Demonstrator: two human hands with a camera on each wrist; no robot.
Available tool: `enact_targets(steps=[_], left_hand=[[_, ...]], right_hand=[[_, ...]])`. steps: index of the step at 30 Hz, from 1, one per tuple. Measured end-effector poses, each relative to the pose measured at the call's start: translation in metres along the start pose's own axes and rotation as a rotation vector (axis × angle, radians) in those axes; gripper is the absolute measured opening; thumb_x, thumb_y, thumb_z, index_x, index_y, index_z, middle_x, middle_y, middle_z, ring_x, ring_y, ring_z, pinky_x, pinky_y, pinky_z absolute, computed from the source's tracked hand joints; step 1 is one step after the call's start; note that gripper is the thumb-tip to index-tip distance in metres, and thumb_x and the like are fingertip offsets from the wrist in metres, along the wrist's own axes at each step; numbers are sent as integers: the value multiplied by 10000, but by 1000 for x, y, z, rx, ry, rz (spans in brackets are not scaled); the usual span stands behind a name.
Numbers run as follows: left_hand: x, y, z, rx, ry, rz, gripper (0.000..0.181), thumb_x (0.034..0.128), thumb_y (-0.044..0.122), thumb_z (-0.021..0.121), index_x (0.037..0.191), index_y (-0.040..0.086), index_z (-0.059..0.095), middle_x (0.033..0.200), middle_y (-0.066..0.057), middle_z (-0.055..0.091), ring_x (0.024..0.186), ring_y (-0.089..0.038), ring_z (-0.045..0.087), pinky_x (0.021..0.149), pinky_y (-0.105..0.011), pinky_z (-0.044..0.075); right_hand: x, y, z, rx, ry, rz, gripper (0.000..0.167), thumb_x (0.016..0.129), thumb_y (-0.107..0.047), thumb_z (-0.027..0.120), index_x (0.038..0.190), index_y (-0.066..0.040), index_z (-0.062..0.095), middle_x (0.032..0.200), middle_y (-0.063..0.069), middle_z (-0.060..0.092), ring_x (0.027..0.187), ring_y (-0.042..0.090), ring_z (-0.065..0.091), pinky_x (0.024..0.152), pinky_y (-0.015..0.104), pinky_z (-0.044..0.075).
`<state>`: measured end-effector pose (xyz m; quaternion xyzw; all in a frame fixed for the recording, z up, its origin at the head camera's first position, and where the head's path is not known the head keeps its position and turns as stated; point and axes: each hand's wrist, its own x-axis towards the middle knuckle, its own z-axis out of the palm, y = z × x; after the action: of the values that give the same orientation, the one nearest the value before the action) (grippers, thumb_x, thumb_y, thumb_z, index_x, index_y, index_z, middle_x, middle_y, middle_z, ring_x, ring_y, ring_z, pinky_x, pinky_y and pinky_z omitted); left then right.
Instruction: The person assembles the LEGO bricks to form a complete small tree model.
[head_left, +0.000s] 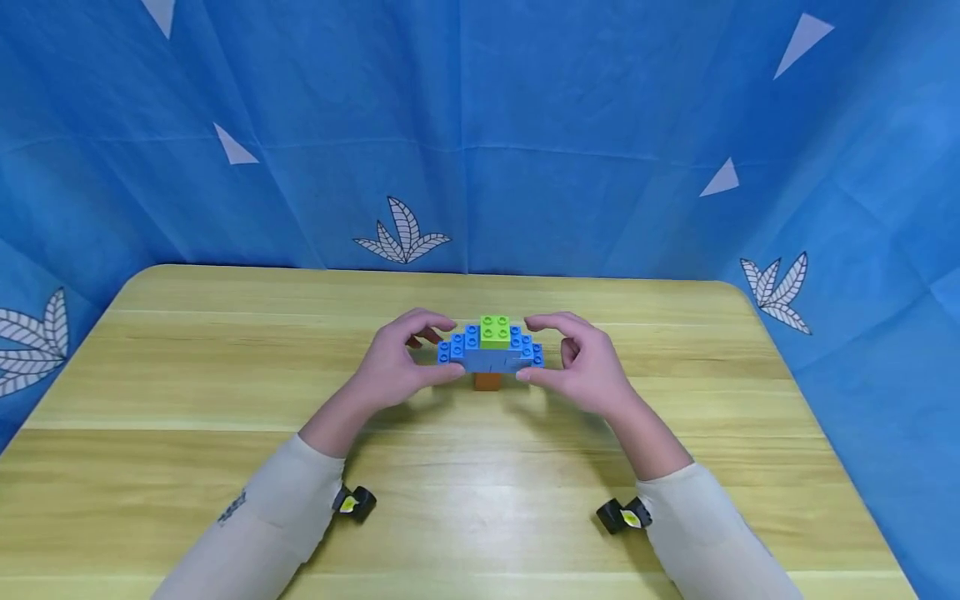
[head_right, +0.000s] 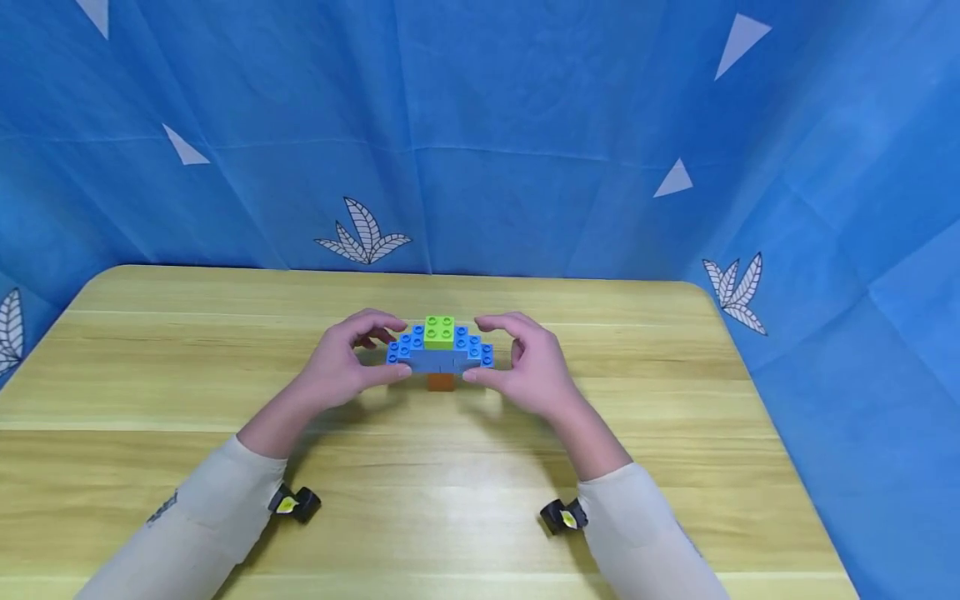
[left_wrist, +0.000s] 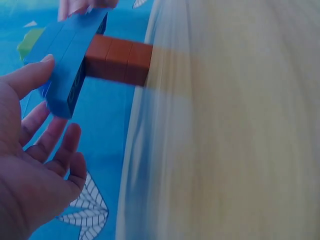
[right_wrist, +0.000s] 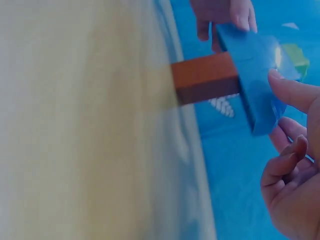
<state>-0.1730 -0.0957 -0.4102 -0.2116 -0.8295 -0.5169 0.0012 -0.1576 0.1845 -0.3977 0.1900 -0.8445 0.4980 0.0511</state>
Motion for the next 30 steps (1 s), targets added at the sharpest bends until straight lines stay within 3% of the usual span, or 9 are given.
enact_targets(steps=[5,13,16,22,30], left_hand=[[-7,-5,-9,28,-6,-25,527,787,183,875,1246,58,648,1200,-56,649,1068,-238,570,890,-482,453],[-11,-6,-10,61,-5,-75,332,841,210,830,1135,126,700,1081,52,682,1034,-195,572,893,-448,453],[-11,-7,-9,59,5,-92,324,856,210,817,1147,125,703,1081,50,679,1032,-182,573,897,-435,453],[-9,-7,-4,8,72,-144,354,915,208,756,1236,83,672,1137,-14,655,1014,-211,573,886,-404,474],[-1,-11,6,-8,149,-221,373,971,230,683,1273,15,652,1090,-89,652,975,-252,576,837,-386,503]], right_hand=[[-13,14,-3,-25,18,75,544,758,-155,899,1255,-111,682,1201,-30,657,487,207,320,442,292,271],[-19,21,0,36,60,90,361,804,-126,856,1141,-151,728,956,44,680,455,172,280,410,275,236],[-19,21,3,48,69,87,328,827,-134,841,1136,-157,734,971,29,682,450,162,278,407,277,244],[-12,19,10,69,119,114,315,862,-171,815,1160,-108,737,1088,26,706,434,130,299,404,263,254],[2,22,24,115,187,242,268,908,-228,767,1143,-101,755,1053,31,701,462,115,341,428,242,298]])
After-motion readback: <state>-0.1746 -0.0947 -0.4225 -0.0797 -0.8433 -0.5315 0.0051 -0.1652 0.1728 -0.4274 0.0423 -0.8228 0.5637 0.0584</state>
